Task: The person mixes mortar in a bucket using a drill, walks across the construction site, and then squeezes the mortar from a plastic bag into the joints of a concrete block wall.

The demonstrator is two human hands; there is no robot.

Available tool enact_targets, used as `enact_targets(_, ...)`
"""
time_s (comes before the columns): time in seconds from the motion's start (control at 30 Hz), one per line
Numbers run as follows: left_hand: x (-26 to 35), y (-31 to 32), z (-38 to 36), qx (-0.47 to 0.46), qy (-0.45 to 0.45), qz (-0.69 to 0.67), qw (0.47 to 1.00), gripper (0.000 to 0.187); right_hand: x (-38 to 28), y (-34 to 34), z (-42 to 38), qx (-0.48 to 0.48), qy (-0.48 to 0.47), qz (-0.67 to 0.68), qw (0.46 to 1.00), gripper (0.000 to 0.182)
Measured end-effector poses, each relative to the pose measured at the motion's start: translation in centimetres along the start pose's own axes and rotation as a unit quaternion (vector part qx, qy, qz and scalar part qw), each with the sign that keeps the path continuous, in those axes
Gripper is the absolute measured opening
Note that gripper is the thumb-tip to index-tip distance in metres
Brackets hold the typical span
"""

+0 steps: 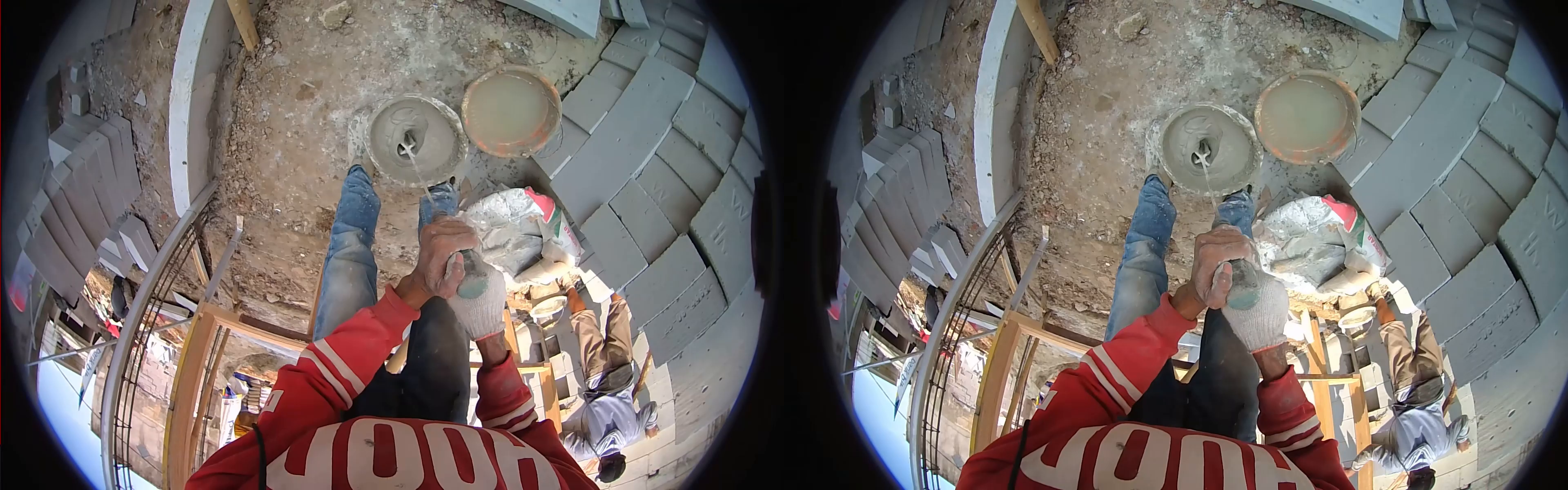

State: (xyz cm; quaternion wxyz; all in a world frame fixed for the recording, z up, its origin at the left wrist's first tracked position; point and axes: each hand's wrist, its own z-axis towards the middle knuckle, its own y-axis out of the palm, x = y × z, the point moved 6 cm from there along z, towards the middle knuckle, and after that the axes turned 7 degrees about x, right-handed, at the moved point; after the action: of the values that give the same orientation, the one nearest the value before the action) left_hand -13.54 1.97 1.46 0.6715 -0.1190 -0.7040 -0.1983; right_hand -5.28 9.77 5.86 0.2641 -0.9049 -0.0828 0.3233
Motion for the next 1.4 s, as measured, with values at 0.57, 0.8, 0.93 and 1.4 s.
enact_targets(0.57,0.3,2.3,1.0,0.117,-0.005,-0.055,0.992,0.022,0.6,-1.0,-0.5,0.084,0.003,-0.082,0.993,0.020)
enact_targets(0.8,-0.2,1.8,4.9,-0.004,0.017,-0.066,0.998,0.021,-0.4,-1.7,2.4,0.057,-0.009,-0.154,0.986,0.023)
enact_targets(0.93,0.6,-1.3,4.6,0.027,0.041,-0.055,0.997,0.031,-4.2,-0.3,2.9,0.088,-0.065,-0.073,0.991,0.020)
enact_targets(1.4,0.8,-0.1,0.7,0.015,-0.062,-0.049,0.997,0.035,-1.8,-0.3,-0.3,-0.001,-0.016,-0.139,0.990,0.017)
